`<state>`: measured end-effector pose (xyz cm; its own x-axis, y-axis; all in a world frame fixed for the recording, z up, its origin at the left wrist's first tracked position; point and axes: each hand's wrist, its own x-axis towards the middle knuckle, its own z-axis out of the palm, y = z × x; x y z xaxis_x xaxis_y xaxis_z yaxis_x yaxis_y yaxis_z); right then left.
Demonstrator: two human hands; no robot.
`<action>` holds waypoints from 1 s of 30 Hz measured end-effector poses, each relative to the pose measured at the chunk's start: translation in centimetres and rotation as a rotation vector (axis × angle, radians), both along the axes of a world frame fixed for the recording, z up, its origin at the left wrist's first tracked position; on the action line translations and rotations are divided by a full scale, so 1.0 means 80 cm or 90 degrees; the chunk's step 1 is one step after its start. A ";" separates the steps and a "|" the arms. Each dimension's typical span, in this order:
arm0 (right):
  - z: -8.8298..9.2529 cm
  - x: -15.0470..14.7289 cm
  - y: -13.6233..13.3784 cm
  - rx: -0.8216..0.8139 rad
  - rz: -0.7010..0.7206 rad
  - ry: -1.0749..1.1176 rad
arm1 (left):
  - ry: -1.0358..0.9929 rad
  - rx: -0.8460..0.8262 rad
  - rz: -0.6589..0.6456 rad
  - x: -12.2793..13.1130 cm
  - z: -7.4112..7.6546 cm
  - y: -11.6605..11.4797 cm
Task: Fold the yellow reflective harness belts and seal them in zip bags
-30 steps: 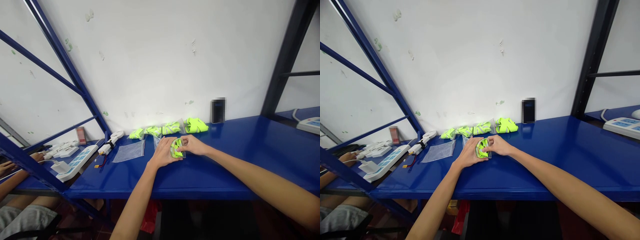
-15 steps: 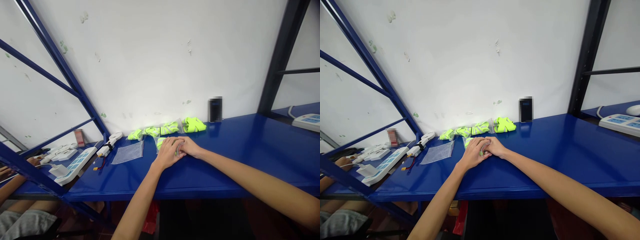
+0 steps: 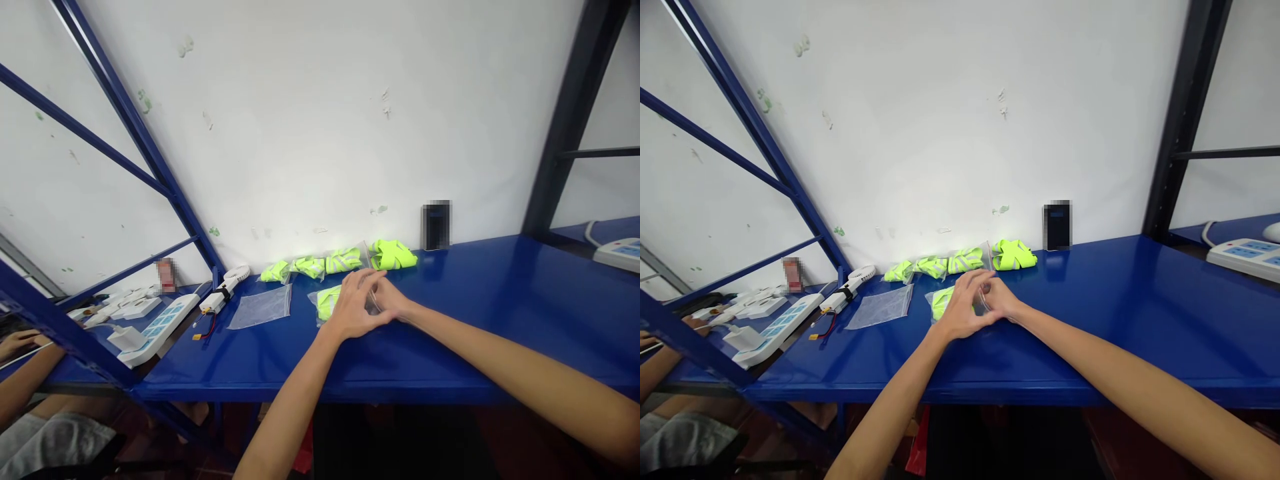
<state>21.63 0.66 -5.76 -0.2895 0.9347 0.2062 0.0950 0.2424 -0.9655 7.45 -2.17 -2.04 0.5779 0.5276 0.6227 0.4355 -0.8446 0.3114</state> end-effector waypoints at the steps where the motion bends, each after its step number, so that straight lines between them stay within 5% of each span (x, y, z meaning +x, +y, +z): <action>1: 0.000 -0.001 -0.001 -0.016 -0.013 0.006 | -0.069 -0.031 0.006 -0.002 0.007 0.003; 4: -0.002 -0.002 -0.003 -0.062 -0.007 0.043 | -0.256 -0.134 0.081 -0.016 0.030 0.021; 7: -0.003 0.000 -0.003 -0.062 0.038 0.076 | -0.196 -0.208 0.153 -0.029 0.041 0.040; 11: -0.001 0.006 0.001 -0.083 0.080 0.055 | 0.043 -0.218 0.128 -0.030 0.024 0.048; 14: 0.001 0.010 0.008 -0.104 0.077 0.037 | 0.118 -0.187 0.201 -0.025 0.008 0.048; 22: 0.005 0.028 0.019 -0.145 0.032 0.001 | 0.203 -0.188 0.408 -0.022 0.000 0.065; 30: -0.002 0.021 0.023 -0.122 0.012 0.083 | 0.206 -0.143 0.484 -0.011 -0.007 0.060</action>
<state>23.35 2.52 -5.95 -0.2906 0.9548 0.0623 -0.0359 0.0542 -0.9979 6.58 2.60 -2.57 0.1477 0.9350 0.3225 0.9550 -0.2197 0.1995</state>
